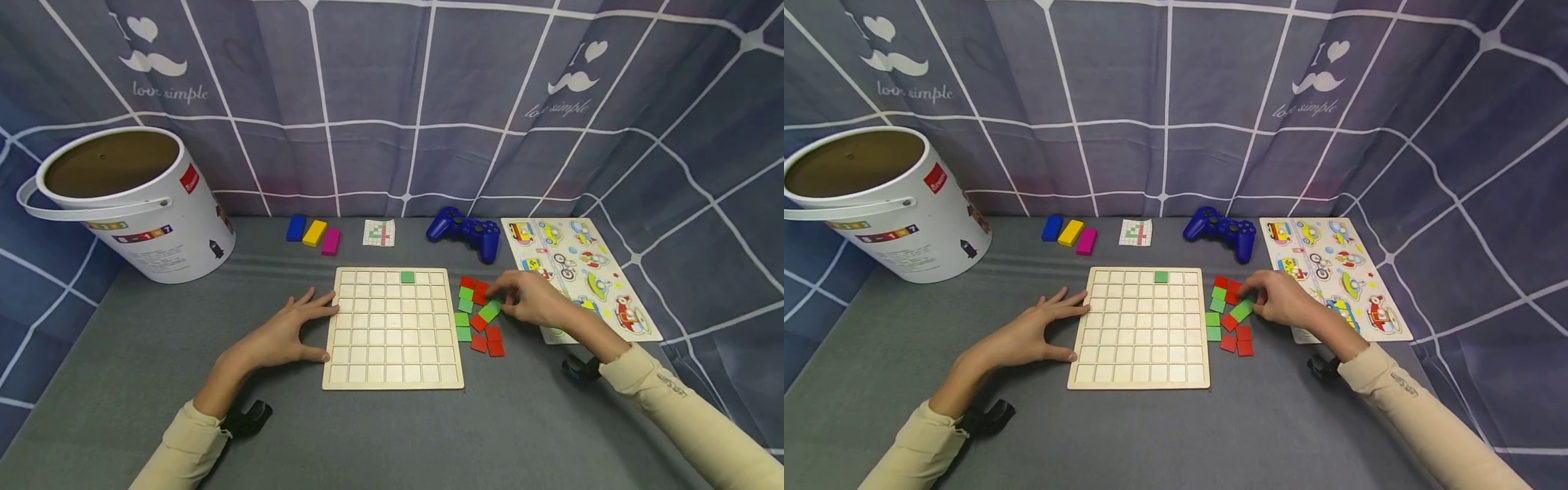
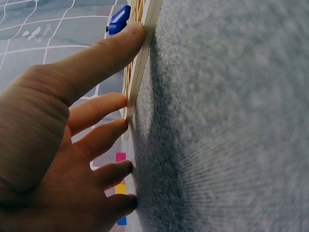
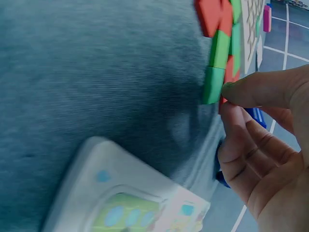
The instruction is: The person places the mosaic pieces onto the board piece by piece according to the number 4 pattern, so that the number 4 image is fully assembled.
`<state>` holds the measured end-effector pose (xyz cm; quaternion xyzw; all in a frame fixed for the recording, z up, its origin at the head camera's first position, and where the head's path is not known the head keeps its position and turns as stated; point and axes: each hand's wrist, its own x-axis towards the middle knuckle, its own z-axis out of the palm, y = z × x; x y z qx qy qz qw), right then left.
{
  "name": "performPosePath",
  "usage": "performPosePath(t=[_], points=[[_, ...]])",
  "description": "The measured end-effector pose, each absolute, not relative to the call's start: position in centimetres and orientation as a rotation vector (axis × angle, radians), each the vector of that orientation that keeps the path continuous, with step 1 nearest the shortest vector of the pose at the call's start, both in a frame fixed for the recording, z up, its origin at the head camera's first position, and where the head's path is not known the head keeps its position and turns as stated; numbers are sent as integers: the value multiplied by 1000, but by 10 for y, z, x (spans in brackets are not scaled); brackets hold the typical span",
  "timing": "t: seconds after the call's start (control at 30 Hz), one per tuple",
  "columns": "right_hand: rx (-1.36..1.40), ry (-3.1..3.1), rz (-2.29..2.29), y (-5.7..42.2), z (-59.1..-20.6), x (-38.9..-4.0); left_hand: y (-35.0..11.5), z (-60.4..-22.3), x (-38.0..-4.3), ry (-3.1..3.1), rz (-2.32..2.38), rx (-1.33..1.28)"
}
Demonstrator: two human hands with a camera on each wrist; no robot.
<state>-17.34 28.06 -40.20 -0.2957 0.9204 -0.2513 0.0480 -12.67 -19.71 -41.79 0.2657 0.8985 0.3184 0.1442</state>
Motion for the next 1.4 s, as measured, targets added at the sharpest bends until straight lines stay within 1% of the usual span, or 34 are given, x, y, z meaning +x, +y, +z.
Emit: performPosePath(t=[0.23,0.77,0.97,1.4], points=[[-977,2829,-751,283,-412,-168,-197,-420,-127,2596,915,756],[-866,2948,-710,284,-412,-161,-199,-421,-126,2593,915,745],[-867,2940,-791,262,-405,-159,-199,-421,-126,2594,919,755],[-1021,2833,-967,205,-407,-170,-198,-420,-125,2593,916,764]])
